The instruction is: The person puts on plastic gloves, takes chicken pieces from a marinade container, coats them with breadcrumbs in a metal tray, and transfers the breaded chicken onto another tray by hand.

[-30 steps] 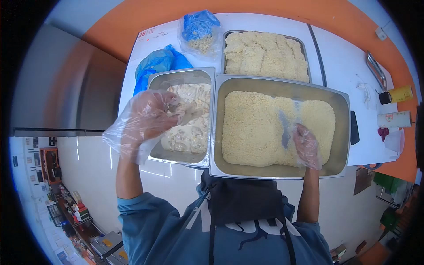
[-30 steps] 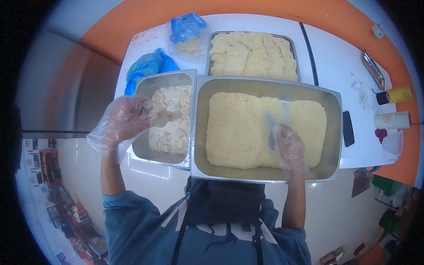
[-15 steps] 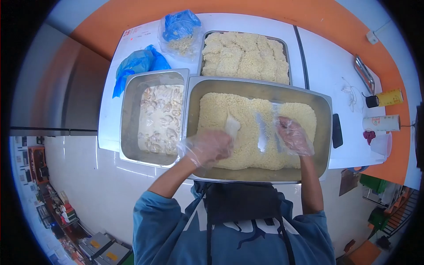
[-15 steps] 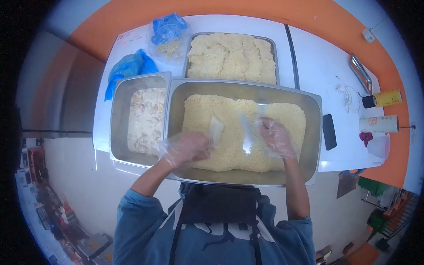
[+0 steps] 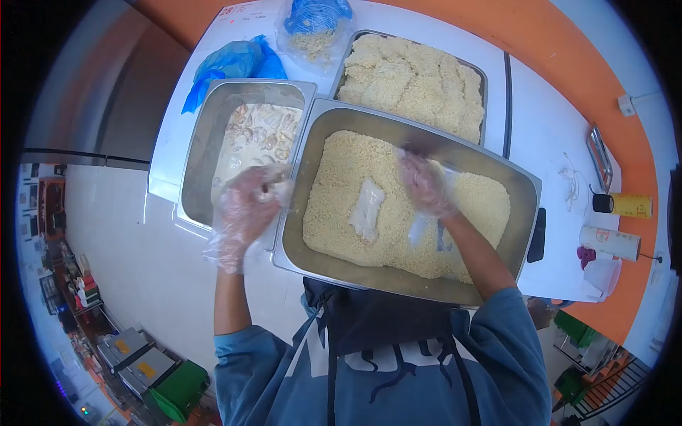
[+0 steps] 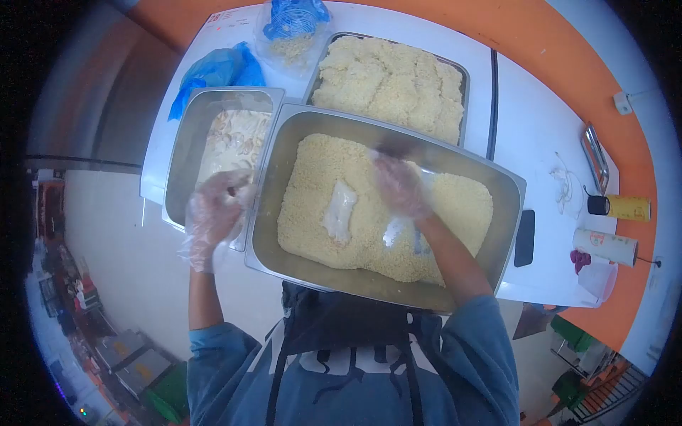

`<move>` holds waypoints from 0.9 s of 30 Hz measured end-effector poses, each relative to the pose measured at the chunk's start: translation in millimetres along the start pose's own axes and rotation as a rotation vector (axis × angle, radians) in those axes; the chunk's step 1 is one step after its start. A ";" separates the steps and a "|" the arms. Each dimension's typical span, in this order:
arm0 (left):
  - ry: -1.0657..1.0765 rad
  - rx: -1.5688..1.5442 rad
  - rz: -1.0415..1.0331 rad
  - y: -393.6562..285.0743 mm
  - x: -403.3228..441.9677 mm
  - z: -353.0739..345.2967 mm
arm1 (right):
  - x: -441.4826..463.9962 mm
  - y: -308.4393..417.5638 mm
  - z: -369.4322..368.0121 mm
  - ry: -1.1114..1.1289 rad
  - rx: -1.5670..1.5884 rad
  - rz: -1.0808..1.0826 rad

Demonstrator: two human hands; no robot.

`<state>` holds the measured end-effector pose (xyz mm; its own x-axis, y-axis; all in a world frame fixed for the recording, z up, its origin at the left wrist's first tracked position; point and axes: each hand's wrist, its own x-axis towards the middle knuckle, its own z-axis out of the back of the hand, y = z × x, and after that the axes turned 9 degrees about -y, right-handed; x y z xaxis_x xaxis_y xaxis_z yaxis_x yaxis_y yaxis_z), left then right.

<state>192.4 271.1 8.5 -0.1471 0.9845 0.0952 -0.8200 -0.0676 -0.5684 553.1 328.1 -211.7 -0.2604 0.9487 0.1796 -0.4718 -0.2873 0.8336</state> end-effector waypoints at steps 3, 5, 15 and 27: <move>-0.133 -0.036 0.011 46.1 -3.6 4.6 | -53.6 -11.3 -25.6 0.059 0.757 -0.400; -0.185 -0.065 0.094 55.1 -7.8 5.3 | -81.9 8.7 -22.7 0.130 0.875 -0.599; -0.344 0.108 -0.008 95.2 -24.3 -8.1 | -142.0 87.7 51.7 0.450 -0.619 -0.773; -0.379 0.055 -0.072 107.6 -24.4 -15.2 | -135.6 30.8 9.6 0.183 -0.465 -0.170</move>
<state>116.2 242.2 -67.3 -0.2739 0.8584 0.4338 -0.8625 -0.0196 -0.5057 582.0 191.9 -205.3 -0.2708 0.9603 -0.0670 -0.8333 -0.1990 0.5158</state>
